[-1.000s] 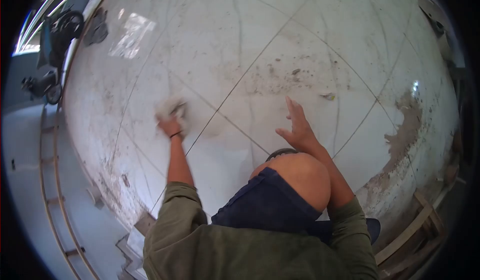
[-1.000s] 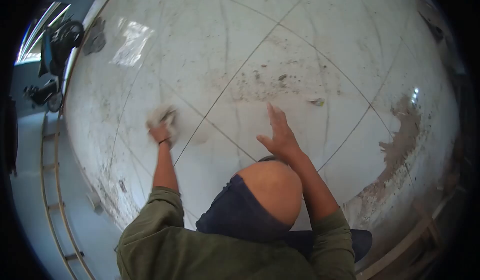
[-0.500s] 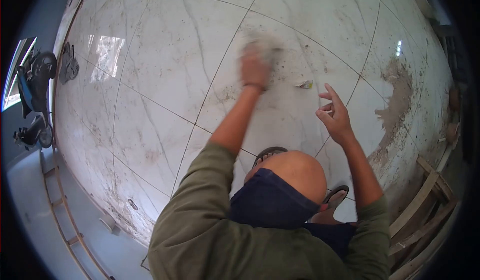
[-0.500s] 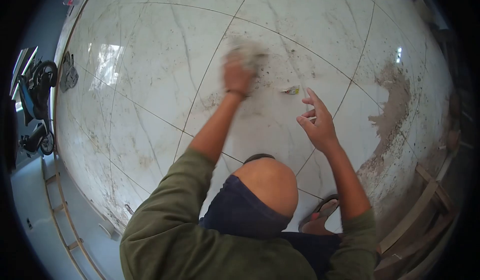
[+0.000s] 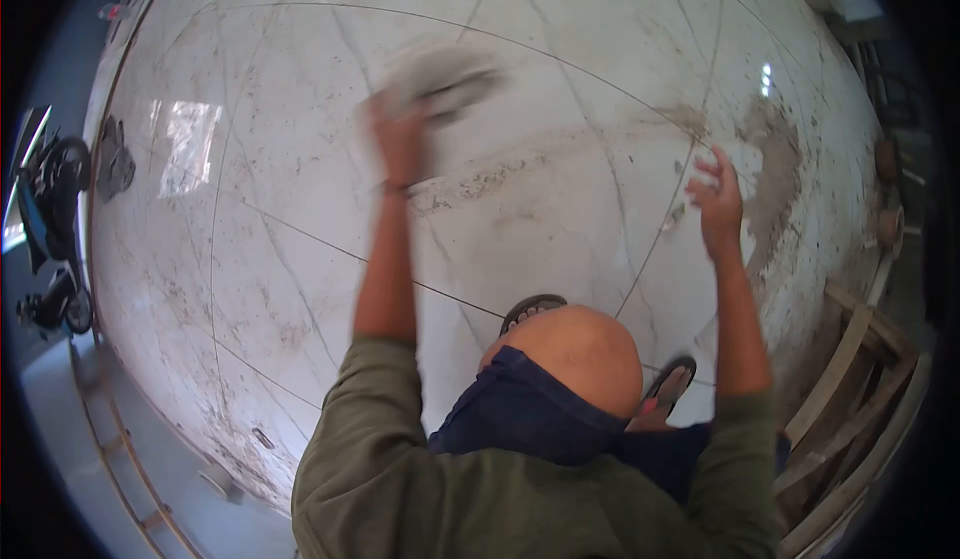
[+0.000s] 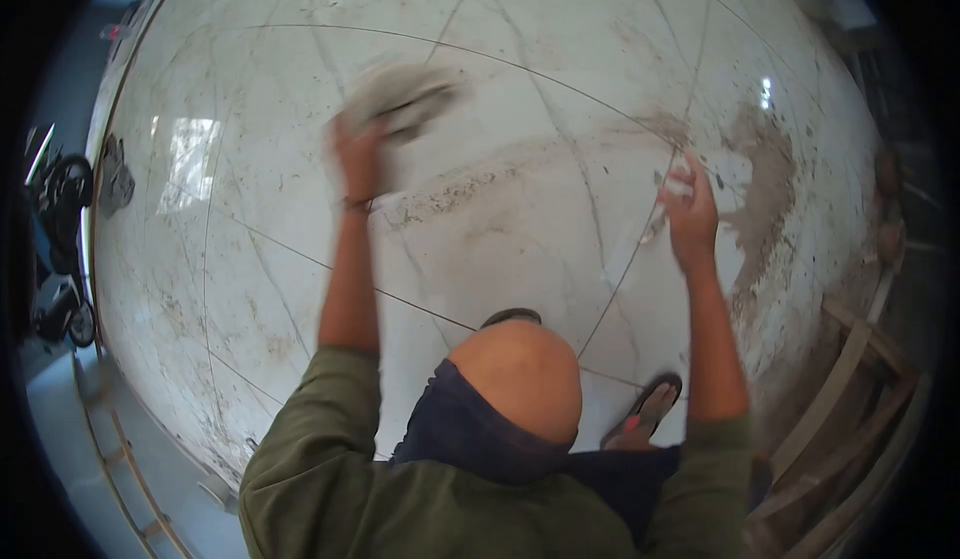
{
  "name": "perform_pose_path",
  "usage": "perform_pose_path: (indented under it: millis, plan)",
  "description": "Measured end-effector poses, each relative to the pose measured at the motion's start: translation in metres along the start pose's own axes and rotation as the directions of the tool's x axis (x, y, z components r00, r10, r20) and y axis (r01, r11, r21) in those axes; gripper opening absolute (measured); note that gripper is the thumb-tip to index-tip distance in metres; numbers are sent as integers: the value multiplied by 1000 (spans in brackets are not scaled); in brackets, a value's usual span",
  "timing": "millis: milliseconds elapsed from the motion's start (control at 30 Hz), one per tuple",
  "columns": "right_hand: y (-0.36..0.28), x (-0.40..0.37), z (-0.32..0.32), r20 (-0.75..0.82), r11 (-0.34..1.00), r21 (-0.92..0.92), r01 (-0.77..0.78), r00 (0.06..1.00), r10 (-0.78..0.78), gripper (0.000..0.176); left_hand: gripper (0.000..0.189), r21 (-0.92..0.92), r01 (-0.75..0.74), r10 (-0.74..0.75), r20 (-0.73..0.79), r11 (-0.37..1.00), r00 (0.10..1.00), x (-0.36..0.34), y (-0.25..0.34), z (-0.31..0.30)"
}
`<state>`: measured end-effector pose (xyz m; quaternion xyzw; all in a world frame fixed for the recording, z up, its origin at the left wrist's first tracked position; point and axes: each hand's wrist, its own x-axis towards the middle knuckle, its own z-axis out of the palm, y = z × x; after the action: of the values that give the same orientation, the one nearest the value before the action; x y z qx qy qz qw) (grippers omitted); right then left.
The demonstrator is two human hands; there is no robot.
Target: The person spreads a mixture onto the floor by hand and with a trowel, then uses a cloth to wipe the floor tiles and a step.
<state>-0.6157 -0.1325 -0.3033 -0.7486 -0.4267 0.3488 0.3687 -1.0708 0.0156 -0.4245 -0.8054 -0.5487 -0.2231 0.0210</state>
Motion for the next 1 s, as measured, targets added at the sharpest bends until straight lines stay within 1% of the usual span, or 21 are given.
perform_pose_path:
  millis: [33, 67, 100, 133, 167, 233, 333, 400, 433, 467, 500, 567, 600, 633, 667, 733, 767, 833, 867, 900, 1000]
  plan:
    - [1, 20, -7, -9, 999, -37, 13, 1000, -13, 64, 26, -120, 243, -235, 72, 963, 969, -46, -53, -32]
    - [-3, 38, -15, -1, 990, -116, 76, 997, -77, 63, 29, -250, 526, -535, 36, 813, 844, -86, -82, -66]
    - [-9, 56, -23, 20, 971, -195, 141, 990, -140, 63, 34, -141, 607, -602, 79, 782, 794, -120, -100, -106]
    - [-18, 73, -30, 36, 941, -281, 191, 981, -188, 62, 47, 14, 749, -744, 124, 662, 656, -151, -103, -129]
    - [-27, 85, -38, 60, 901, -359, 243, 969, -238, 62, 61, 203, 874, -897, 69, 442, 437, -198, -112, -126]
    - [-64, 83, -46, 116, 882, -368, 296, 955, -272, 61, 70, 169, 967, -972, -108, 189, 208, -245, -100, -111]
    - [-103, 72, -65, 182, 865, -369, 341, 939, -292, 62, 68, 220, 917, -928, -101, 332, 360, -217, -48, -72]
    - [-109, 68, -84, 227, 871, -334, 360, 928, -297, 63, 67, 194, 841, -843, -98, 505, 529, -181, 0, -33]
    - [-106, 62, -96, 240, 882, -308, 356, 926, -291, 63, 70, 150, 844, -854, -3, 515, 521, -135, 51, -37]
    - [-100, 54, -110, 248, 893, -285, 348, 927, -282, 63, 68, 156, 803, -813, 3, 575, 582, -114, 77, -12]
    - [-91, 47, -125, 254, 918, -231, 323, 931, -264, 63, 66, 80, 704, -708, 39, 706, 705, -90, 110, 3]
    - [-68, 28, -162, 245, 955, -132, 266, 942, -228, 62, 62, 24, 580, -576, 156, 815, 803, -27, 184, 30]
    - [-57, 17, -180, 241, 982, -79, 172, 959, -148, 61, 59, 43, 526, -522, 212, 850, 826, -1, 220, 50]
    - [-37, 8, -201, 247, 994, -34, 102, 965, -91, 61, 59, -14, 433, -412, 278, 902, 868, 26, 254, 68]
    - [-15, -2, -220, 253, 999, 12, 34, 967, -36, 61, 58, -80, 335, -291, 336, 939, 896, 51, 289, 86]
    - [32, -26, -250, 237, 982, 134, -134, 966, 100, 59, 57, -150, 242, -143, 482, 959, 864, 94, 359, 115]
    - [68, -38, -260, 232, 956, 236, -175, 965, 120, 57, 56, -194, 189, -57, 538, 963, 841, 115, 395, 125]
    - [116, -62, -275, 210, 914, 295, -277, 952, 221, 56, 56, -346, 102, 103, 526, 933, 844, 143, 463, 132]
    - [135, -73, -281, 201, 886, 330, -326, 941, 271, 61, 56, -393, 73, 158, 524, 917, 837, 150, 482, 129]
    - [148, -73, -282, 208, 852, 375, -365, 929, 306, 66, 56, -451, 44, 188, 457, 891, 869, 160, 503, 123]
    - [168, -48, -279, -27, 915, 391, -105, 992, 125, 82, 57, -565, -36, 237, 285, 824, 929, 172, 573, 101]
